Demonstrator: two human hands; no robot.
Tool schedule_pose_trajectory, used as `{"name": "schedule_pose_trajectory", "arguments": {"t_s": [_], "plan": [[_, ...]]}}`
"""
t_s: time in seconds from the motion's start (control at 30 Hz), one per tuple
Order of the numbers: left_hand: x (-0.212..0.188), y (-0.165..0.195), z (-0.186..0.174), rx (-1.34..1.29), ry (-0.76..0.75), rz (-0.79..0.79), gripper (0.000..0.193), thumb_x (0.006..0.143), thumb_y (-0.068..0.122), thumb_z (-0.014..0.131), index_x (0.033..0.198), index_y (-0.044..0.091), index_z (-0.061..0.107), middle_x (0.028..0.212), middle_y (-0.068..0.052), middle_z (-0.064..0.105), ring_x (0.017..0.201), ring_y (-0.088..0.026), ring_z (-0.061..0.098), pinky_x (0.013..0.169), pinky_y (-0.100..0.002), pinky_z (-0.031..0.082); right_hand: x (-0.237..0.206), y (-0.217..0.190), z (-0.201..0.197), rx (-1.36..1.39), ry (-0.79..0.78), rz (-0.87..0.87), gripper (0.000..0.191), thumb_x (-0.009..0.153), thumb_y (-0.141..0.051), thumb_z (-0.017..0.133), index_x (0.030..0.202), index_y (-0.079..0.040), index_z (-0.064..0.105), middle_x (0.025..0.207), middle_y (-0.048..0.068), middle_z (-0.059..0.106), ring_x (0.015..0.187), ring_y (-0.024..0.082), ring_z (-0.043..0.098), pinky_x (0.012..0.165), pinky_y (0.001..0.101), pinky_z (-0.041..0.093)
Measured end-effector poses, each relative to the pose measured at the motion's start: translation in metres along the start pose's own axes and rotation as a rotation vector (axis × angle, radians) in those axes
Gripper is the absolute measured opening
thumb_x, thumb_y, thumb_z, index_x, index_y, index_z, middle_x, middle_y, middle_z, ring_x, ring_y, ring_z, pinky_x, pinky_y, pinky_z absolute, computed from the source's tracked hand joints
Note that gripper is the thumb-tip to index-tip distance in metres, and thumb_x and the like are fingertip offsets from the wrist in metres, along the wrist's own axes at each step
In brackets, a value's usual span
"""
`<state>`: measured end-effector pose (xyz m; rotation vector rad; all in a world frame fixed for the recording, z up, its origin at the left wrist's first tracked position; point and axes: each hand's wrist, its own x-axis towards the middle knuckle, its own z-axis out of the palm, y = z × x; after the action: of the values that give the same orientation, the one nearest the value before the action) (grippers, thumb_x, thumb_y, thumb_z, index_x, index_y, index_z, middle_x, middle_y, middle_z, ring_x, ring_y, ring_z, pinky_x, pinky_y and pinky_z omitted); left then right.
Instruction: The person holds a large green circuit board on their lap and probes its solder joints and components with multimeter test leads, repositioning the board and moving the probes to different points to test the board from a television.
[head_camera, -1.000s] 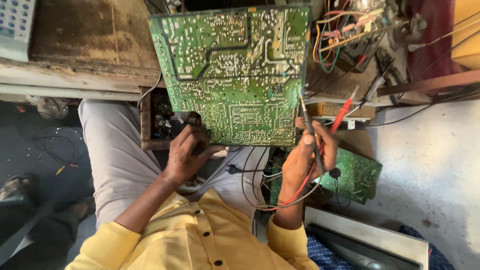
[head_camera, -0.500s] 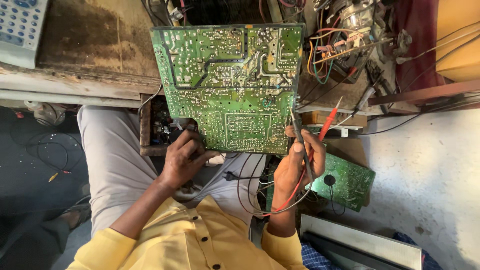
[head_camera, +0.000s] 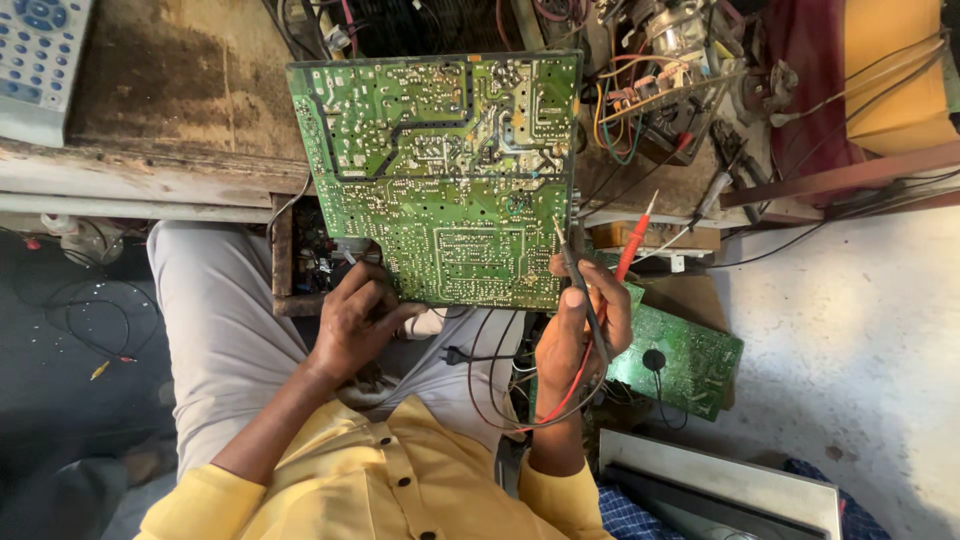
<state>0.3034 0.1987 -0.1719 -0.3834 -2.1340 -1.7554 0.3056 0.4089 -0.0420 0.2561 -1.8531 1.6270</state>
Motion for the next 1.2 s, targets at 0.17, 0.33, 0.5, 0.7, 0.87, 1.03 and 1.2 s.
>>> {"name": "schedule_pose_trajectory", "arguments": {"t_s": [0.17,0.33,0.5,0.7,0.87,1.03,1.2], "plan": [[-0.0004,-0.0025,0.0012,0.036,0.006,0.022,0.042,0.072,0.018,0.093,0.075,0.004,0.054,0.085,-0.009,0.057,0.07,-0.025,0.059,0.058,-0.038,0.049,-0.0004,-0.0003,-0.0004,0.003,-0.009,-0.014,0.027,0.102,-0.012,0.066,0.126,0.001,0.063,0.118,0.018,0.07,0.108,0.025,0.069,0.104,0.0398,0.052],[-0.0003,-0.003,0.0002,0.017,-0.002,0.021,0.04,0.073,0.017,0.092,0.077,0.004,0.054,0.085,-0.009,0.057,0.071,-0.025,0.06,0.059,-0.037,0.05,-0.0004,-0.0005,-0.0017,0.011,-0.028,-0.008,0.027,0.103,-0.012,0.066,0.127,0.001,0.062,0.118,0.019,0.07,0.109,0.025,0.069,0.102,0.0398,0.053],[0.0006,-0.0024,-0.0017,-0.003,-0.011,0.016,0.039,0.074,0.015,0.092,0.078,0.004,0.055,0.087,-0.009,0.058,0.072,-0.026,0.06,0.059,-0.037,0.05,-0.0012,0.0009,-0.0017,0.015,-0.034,-0.017,0.029,0.103,-0.012,0.066,0.128,0.001,0.062,0.117,0.019,0.07,0.11,0.026,0.069,0.107,0.0422,0.053],[-0.0005,-0.0025,-0.0027,-0.008,-0.02,0.009,0.037,0.075,0.015,0.091,0.079,0.004,0.056,0.088,-0.009,0.058,0.073,-0.026,0.061,0.061,-0.037,0.051,-0.0027,0.0026,-0.0025,0.032,-0.021,-0.005,0.029,0.103,-0.012,0.066,0.128,0.003,0.061,0.119,0.021,0.07,0.103,0.026,0.069,0.101,0.04,0.053],[-0.0021,-0.0059,-0.0021,0.012,-0.024,0.003,0.038,0.075,0.015,0.092,0.078,0.005,0.056,0.084,-0.009,0.054,0.07,-0.027,0.057,0.059,-0.037,0.048,-0.005,0.0029,-0.0031,0.067,0.06,0.042,0.037,0.106,-0.017,0.06,0.135,0.005,0.056,0.121,0.019,0.067,0.112,0.023,0.065,0.105,0.0351,0.048],[-0.0021,-0.0052,-0.001,0.009,-0.029,-0.02,0.037,0.076,0.016,0.093,0.077,0.005,0.057,0.079,-0.008,0.052,0.064,-0.024,0.055,0.056,-0.036,0.047,-0.0034,0.0029,-0.0043,0.063,0.042,0.054,0.038,0.109,-0.02,0.057,0.138,0.006,0.054,0.12,0.021,0.069,0.105,0.018,0.062,0.098,0.0283,0.044],[0.0005,-0.0013,-0.0039,0.0,-0.046,-0.015,0.037,0.077,0.016,0.092,0.078,0.004,0.057,0.08,-0.007,0.052,0.065,-0.023,0.055,0.056,-0.036,0.046,-0.0021,0.0025,-0.003,0.05,0.011,0.016,0.038,0.108,-0.019,0.059,0.138,0.004,0.053,0.12,0.021,0.068,0.106,0.02,0.062,0.098,0.0291,0.044]]}}
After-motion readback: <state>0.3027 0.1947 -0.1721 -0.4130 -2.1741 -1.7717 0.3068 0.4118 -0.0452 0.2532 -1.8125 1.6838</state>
